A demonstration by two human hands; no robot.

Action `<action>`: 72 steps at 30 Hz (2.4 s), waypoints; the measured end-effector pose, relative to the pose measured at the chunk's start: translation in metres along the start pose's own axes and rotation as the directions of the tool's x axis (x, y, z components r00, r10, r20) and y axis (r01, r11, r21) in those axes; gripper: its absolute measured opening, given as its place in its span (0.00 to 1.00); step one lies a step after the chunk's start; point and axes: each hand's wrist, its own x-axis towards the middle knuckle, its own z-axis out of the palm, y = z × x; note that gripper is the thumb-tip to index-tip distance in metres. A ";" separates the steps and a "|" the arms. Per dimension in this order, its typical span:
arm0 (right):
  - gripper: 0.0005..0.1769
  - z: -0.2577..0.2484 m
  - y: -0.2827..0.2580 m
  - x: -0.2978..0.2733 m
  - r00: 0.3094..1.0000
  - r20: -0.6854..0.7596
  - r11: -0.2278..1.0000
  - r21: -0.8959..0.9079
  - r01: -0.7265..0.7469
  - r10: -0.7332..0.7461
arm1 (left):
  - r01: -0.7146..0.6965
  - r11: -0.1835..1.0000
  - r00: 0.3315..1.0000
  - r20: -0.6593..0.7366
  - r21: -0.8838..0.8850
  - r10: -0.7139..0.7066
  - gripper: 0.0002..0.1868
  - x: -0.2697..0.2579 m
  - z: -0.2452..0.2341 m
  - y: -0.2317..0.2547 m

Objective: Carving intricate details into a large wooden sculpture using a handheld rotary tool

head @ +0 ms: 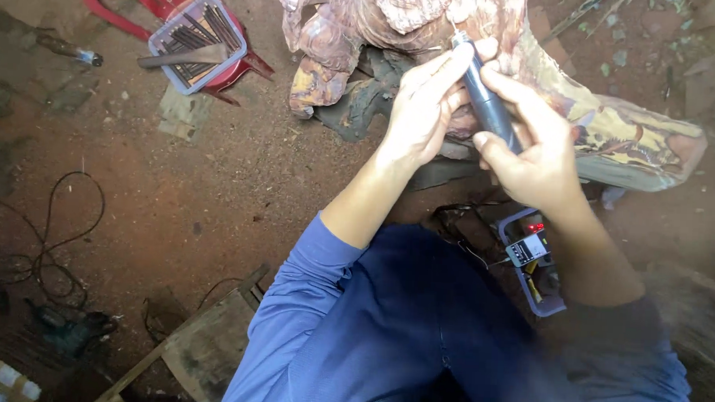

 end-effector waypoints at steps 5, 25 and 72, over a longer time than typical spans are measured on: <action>0.29 -0.039 0.007 0.015 0.934 0.205 0.824 -0.440 0.356 -0.294 | -0.016 0.986 0.999 0.037 -0.165 0.023 0.13 0.012 -0.009 -0.010; 0.29 -0.035 -0.003 0.033 0.947 0.237 0.792 -0.523 0.313 -0.218 | 0.038 0.969 0.998 -0.033 -0.244 -0.048 0.08 0.020 -0.006 -0.002; 0.31 -0.029 -0.018 0.038 0.952 0.258 0.853 -0.448 0.267 -0.163 | 0.049 0.981 0.997 0.066 -0.188 -0.037 0.17 0.022 -0.024 -0.001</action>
